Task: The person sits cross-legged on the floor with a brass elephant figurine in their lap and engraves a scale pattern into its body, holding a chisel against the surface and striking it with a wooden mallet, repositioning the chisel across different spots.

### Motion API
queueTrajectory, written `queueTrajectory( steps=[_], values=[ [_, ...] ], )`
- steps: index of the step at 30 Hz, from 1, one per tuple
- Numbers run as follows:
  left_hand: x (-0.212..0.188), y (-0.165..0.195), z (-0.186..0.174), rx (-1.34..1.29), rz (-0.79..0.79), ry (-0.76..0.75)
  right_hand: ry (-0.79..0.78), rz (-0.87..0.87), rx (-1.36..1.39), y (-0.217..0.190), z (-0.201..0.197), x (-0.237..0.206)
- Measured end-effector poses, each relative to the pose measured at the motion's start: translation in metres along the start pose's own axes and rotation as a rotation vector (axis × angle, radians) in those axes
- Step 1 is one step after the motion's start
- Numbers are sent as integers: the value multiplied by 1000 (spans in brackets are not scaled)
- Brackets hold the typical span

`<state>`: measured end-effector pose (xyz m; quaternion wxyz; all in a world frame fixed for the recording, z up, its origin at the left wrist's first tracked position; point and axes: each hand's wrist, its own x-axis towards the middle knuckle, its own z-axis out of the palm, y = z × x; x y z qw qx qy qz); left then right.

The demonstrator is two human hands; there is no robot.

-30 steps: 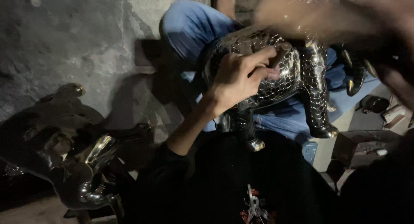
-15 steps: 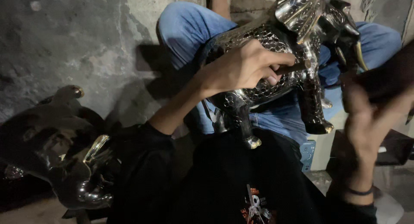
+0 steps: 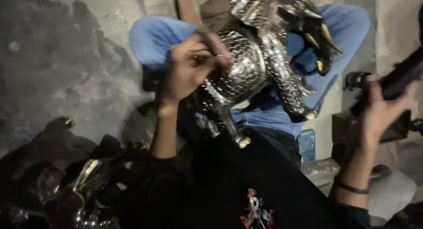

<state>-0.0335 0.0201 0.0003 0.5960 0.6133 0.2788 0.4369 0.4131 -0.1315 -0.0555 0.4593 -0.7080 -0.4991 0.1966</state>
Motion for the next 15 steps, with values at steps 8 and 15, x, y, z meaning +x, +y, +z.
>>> queueTrajectory(
  steps=[8,15],
  values=[
    [-16,7,13,-197,-202,331,121,678,493,-18,61,-11],
    [-17,4,13,-75,-209,261,211,548,318,-8,50,3]
  ],
)
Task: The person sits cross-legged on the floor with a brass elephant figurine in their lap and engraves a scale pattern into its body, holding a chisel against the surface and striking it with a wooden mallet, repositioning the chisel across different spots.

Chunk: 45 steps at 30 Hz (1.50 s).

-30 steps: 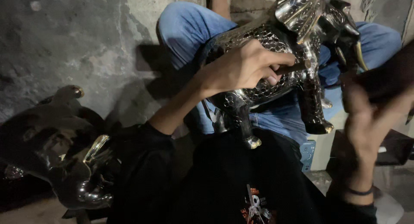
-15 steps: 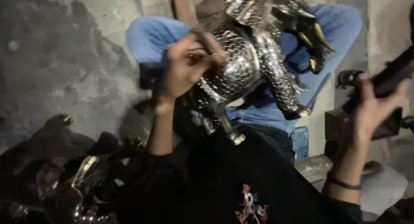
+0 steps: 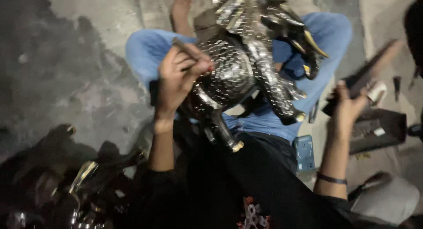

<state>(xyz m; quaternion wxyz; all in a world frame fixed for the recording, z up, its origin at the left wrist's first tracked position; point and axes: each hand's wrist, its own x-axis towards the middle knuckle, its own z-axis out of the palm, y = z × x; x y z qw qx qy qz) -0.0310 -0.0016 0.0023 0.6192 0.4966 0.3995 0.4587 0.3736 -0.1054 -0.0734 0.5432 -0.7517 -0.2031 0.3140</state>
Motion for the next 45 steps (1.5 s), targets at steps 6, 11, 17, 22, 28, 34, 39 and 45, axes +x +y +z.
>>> queueTrajectory(
  steps=[6,11,17,22,28,34,39,45],
  values=[
    [23,-11,-5,264,241,-288,-149,-378,-87,-25,-15,18],
    [55,-25,6,437,357,-474,-208,-145,-124,-61,0,9],
    [81,-26,30,364,287,-809,-343,-139,-319,-100,20,-8],
    [93,-9,45,523,72,-934,-416,-307,-117,-92,36,-30],
    [100,0,46,427,175,-1058,-554,-873,-636,-85,28,-45],
    [103,-4,49,474,96,-1115,-454,-755,-447,-92,36,-60],
    [100,-15,51,516,169,-1093,-553,-1054,-820,-99,29,-56],
    [84,-25,29,429,246,-850,-504,-523,-399,-75,15,-48]
  ],
)
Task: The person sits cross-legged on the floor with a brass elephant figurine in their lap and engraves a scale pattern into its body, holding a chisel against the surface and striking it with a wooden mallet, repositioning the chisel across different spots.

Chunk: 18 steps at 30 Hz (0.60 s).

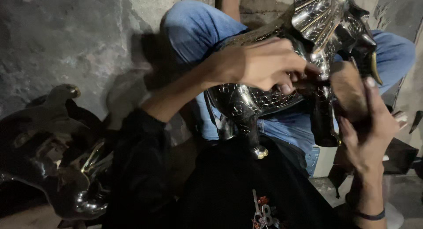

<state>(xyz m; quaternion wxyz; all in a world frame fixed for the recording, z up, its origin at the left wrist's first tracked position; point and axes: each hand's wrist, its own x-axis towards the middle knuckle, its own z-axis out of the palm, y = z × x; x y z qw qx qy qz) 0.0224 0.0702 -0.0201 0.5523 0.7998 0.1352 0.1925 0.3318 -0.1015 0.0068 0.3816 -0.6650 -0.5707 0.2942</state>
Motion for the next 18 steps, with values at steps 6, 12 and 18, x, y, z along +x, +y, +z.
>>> queueTrajectory(
  steps=[6,12,18],
  values=[
    [-46,16,7,-14,54,634,106,208,243,0,-2,16],
    [-46,46,52,-127,-214,934,1,26,99,-11,6,45],
    [-31,72,77,-146,-383,1156,-362,-63,-39,-6,-3,92]
  ],
)
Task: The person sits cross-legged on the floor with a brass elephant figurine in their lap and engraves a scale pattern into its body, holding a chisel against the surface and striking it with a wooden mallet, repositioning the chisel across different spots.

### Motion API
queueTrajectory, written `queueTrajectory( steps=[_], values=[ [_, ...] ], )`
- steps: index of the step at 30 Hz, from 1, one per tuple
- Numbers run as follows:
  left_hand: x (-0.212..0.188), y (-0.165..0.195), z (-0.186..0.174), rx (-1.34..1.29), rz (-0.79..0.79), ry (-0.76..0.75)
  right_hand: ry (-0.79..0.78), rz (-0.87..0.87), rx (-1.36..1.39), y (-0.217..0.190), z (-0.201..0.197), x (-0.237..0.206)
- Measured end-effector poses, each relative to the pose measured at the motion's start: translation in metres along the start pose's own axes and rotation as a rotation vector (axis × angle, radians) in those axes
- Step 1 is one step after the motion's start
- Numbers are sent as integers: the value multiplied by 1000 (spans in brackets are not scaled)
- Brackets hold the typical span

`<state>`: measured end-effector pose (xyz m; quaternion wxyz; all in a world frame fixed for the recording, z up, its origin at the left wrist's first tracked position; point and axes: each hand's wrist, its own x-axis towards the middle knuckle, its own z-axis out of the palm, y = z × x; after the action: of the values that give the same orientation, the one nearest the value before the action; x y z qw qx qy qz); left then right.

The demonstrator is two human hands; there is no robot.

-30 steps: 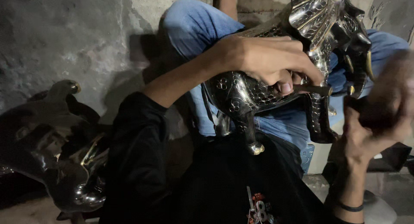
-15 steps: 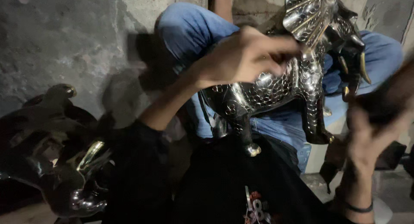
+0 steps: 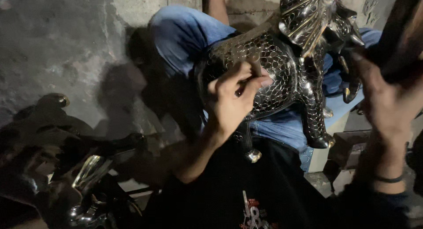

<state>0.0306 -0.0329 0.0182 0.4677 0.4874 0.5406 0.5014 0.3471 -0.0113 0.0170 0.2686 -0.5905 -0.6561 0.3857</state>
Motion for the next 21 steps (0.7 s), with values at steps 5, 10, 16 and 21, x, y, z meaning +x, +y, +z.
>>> queueTrajectory(
  steps=[5,10,16,21],
  values=[
    [-3,4,1,88,7,43,-304,-171,-237,-26,-12,42],
    [-1,10,2,155,48,64,-562,-224,-371,-57,-12,82],
    [3,17,-1,214,-13,16,-697,-366,-464,-83,2,109],
    [16,14,-7,164,-33,-109,-798,-150,-455,-106,12,122]
  ],
)
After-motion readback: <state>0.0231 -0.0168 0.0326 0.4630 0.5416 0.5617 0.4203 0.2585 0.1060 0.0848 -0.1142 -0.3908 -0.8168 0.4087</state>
